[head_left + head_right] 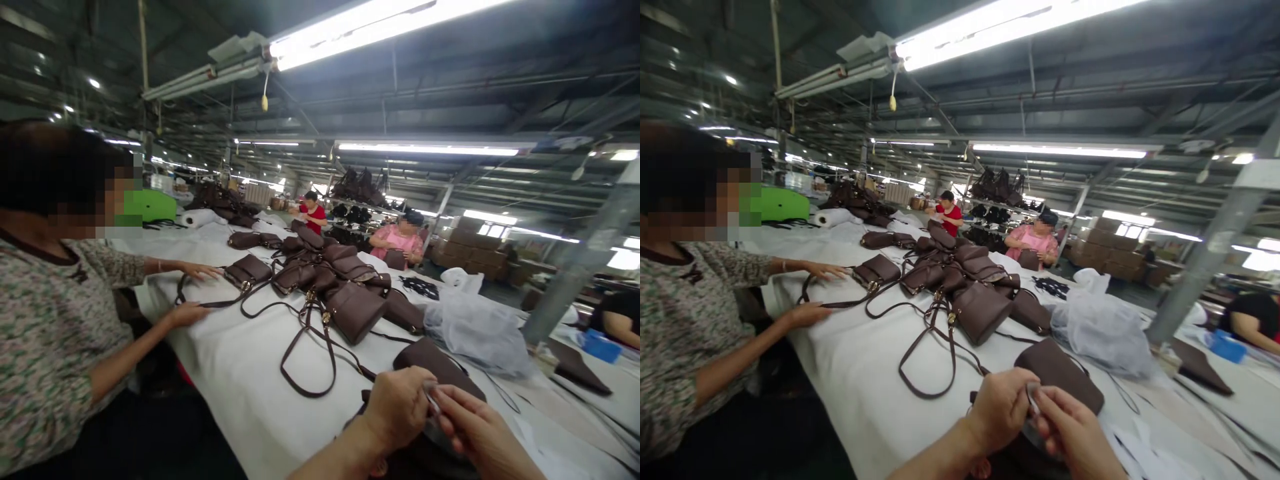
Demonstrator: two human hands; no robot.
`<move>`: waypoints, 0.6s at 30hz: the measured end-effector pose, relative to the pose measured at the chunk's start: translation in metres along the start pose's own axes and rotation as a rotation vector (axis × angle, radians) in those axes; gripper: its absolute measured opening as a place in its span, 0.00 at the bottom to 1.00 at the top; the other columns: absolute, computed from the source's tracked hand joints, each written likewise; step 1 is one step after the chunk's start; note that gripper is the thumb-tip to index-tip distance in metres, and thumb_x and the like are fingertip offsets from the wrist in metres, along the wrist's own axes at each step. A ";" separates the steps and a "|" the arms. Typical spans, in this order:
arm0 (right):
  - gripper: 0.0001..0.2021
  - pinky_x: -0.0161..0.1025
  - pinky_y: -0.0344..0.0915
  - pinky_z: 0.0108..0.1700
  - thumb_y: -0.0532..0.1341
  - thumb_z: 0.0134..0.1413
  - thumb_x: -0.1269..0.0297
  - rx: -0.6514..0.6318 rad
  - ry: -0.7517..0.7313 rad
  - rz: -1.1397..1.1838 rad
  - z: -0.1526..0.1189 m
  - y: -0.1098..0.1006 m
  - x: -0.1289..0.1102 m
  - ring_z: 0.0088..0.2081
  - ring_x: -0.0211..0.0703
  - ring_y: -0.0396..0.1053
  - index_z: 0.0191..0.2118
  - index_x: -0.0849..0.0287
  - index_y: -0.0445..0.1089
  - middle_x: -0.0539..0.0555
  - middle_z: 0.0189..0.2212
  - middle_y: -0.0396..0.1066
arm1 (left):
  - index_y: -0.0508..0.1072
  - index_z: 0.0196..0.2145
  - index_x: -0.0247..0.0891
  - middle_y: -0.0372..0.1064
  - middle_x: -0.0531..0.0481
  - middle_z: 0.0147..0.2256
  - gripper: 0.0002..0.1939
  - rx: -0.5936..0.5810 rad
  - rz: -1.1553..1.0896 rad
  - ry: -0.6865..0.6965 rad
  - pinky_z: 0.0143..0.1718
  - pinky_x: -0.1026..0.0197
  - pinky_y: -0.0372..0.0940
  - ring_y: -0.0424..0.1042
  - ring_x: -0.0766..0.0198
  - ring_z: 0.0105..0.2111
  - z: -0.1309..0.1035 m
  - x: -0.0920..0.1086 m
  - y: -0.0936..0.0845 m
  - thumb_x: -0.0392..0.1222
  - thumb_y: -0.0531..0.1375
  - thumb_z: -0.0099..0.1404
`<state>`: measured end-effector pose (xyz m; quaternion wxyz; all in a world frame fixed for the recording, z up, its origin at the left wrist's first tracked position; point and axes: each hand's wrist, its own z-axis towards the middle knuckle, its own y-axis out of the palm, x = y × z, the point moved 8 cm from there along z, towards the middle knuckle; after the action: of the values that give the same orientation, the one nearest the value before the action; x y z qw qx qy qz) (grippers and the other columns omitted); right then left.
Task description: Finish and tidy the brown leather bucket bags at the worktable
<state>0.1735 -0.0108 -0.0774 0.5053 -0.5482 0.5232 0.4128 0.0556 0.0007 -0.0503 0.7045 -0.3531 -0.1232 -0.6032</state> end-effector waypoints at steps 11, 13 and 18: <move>0.23 0.28 0.49 0.17 0.69 0.39 0.44 -0.021 0.031 -0.042 0.010 0.007 0.003 0.16 0.30 0.55 0.26 0.62 0.69 0.47 0.15 0.60 | 0.71 0.44 0.38 0.74 0.49 0.32 0.15 0.020 -0.035 -0.030 0.35 0.65 0.68 0.72 0.64 0.29 -0.004 -0.004 -0.008 0.36 0.47 0.66; 0.23 0.28 0.47 0.17 0.69 0.39 0.44 -0.012 0.004 -0.012 0.009 0.007 0.000 0.15 0.29 0.54 0.27 0.62 0.69 0.47 0.15 0.60 | 0.71 0.43 0.39 0.74 0.48 0.33 0.15 0.000 -0.040 -0.011 0.36 0.64 0.68 0.73 0.63 0.31 -0.003 -0.001 -0.007 0.34 0.48 0.65; 0.20 0.26 0.47 0.15 0.70 0.38 0.49 -0.019 -0.085 0.054 -0.002 0.017 -0.016 0.15 0.27 0.53 0.25 0.62 0.67 0.46 0.15 0.61 | 0.70 0.44 0.37 0.74 0.47 0.34 0.15 0.004 -0.118 -0.049 0.37 0.62 0.67 0.72 0.62 0.33 -0.003 -0.002 -0.008 0.35 0.46 0.66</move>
<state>0.1551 -0.0090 -0.0639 0.5103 -0.5207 0.5121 0.4541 0.0469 -0.0005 -0.0508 0.6651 -0.3583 -0.1624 -0.6347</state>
